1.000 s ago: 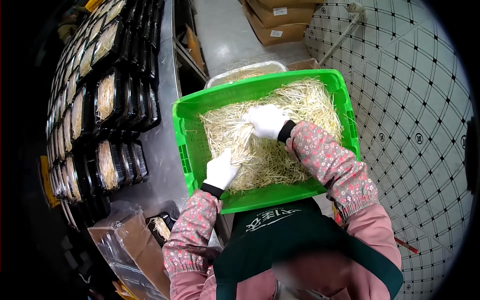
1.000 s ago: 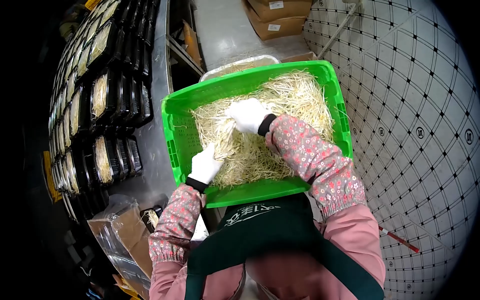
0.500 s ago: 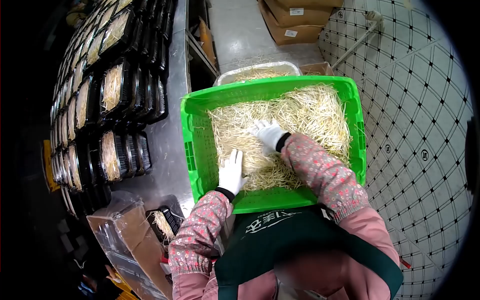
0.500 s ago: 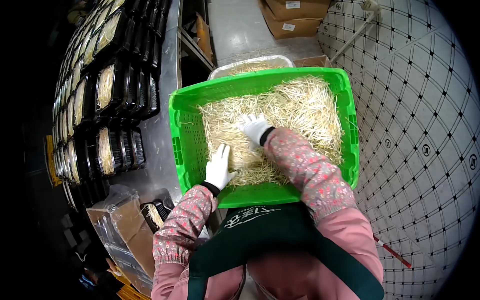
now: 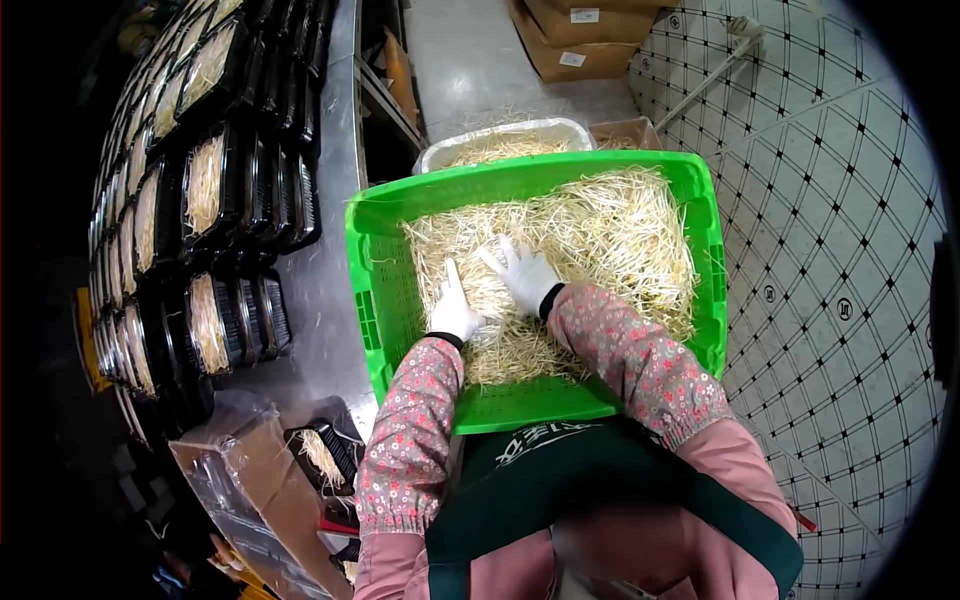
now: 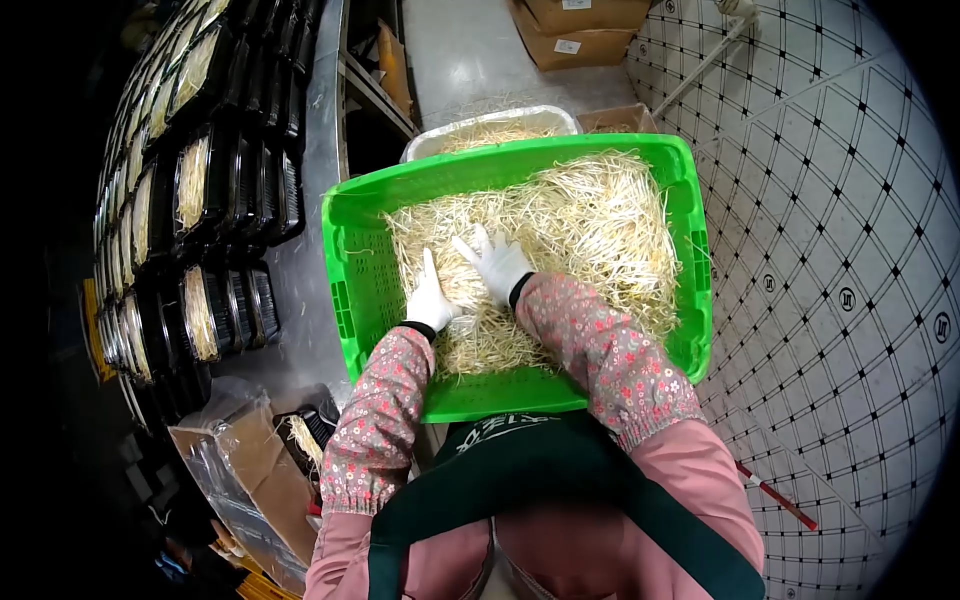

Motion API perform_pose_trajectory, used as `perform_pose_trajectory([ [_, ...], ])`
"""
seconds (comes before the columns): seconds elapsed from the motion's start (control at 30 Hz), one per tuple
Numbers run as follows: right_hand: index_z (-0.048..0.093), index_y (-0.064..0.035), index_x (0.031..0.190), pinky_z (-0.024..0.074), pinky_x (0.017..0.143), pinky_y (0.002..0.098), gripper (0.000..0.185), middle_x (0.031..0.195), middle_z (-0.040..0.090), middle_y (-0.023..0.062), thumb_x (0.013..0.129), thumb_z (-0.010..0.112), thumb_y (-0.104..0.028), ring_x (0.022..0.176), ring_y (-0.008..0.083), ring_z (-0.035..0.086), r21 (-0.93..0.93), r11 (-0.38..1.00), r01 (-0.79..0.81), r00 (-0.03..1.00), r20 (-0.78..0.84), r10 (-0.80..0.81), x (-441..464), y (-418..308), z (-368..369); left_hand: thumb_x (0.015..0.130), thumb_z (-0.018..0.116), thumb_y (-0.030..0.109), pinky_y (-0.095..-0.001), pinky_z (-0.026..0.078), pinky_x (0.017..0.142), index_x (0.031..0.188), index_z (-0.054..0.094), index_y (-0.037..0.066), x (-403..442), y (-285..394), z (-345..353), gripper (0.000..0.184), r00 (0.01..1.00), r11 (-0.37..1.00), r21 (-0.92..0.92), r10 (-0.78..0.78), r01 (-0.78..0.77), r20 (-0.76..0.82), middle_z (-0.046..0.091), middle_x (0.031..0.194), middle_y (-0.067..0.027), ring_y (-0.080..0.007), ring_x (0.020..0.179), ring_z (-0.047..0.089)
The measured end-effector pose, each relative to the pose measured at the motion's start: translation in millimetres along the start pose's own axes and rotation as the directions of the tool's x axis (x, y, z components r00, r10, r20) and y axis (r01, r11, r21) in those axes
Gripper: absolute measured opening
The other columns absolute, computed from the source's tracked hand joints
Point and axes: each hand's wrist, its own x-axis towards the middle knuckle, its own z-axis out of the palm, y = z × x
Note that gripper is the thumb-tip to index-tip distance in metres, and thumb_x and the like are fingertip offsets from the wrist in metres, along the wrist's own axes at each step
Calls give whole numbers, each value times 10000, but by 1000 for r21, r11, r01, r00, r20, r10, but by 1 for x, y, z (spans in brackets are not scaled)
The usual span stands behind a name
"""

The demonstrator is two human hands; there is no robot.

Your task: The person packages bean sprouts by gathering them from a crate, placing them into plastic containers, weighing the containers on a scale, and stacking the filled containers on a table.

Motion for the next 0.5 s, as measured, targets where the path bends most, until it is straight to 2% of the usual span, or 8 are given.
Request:
perform_pose_trajectory([
  [0.03,162,-125,1600,534,788,433,1007,1439,484,234,770,732,-150,1164,355,589,-73,997,6,981,-192,-20,8,2,13,693,838,338,-447,525,937,1538,233,78,10,-13,11,1072,1000,1000,5,-8,8,17,526,1353,-282,-413,1106,636],
  [0.07,162,-125,1600,534,788,433,1007,1439,484,234,770,732,-150,1164,355,589,-79,997,9,981,-194,-25,14,11,24,728,811,435,-445,526,924,1483,397,65,19,-26,21,937,999,1000,7,-17,16,32,638,1225,-268,-407,1066,656],
  [0.13,427,-42,1443,551,734,433,665,1137,670,198,818,644,-110,967,341,681,193,975,109,993,-67,-97,19,20,18,784,706,602,-447,530,902,1246,629,68,-4,-13,5,710,999,999,-49,18,-21,-51,712,1012,-239,-399,1026,670],
  [0.17,583,-47,1180,554,708,462,349,940,704,166,834,593,-93,842,349,695,172,969,175,984,-73,-165,19,25,13,794,650,686,-455,532,895,1146,680,77,-18,-5,-9,704,1000,996,-82,24,-25,-11,708,1013,-244,-413,1013,669],
  [0.2,601,-71,1043,556,707,458,219,937,700,154,826,602,-93,849,350,695,140,961,236,966,-136,-218,17,26,6,800,645,686,-461,536,868,1137,662,75,-29,-4,-16,698,999,996,-76,38,-38,-7,711,988,-240,-407,989,675],
  [0.33,624,-130,1113,560,686,435,327,958,673,123,788,632,-91,850,325,697,-10,874,486,818,-346,-459,18,48,-33,876,663,476,-486,542,709,999,591,80,-73,10,-35,421,953,964,119,254,-236,-165,699,842,-200,-419,771,680],
  [0.47,635,-135,1110,563,664,425,218,940,661,112,897,592,-121,802,310,677,-175,798,577,696,-406,-592,20,44,-89,848,722,282,-465,535,625,974,565,88,-94,10,-58,279,853,919,108,392,-379,-344,679,803,-176,-385,704,674],
  [0.5,629,-144,1190,570,672,407,299,938,666,112,898,631,-205,824,300,682,-154,886,437,842,-277,-464,17,35,-120,831,733,247,-456,526,596,961,565,98,-100,4,-66,260,821,897,175,442,-406,-360,666,800,-159,-371,676,665],
])
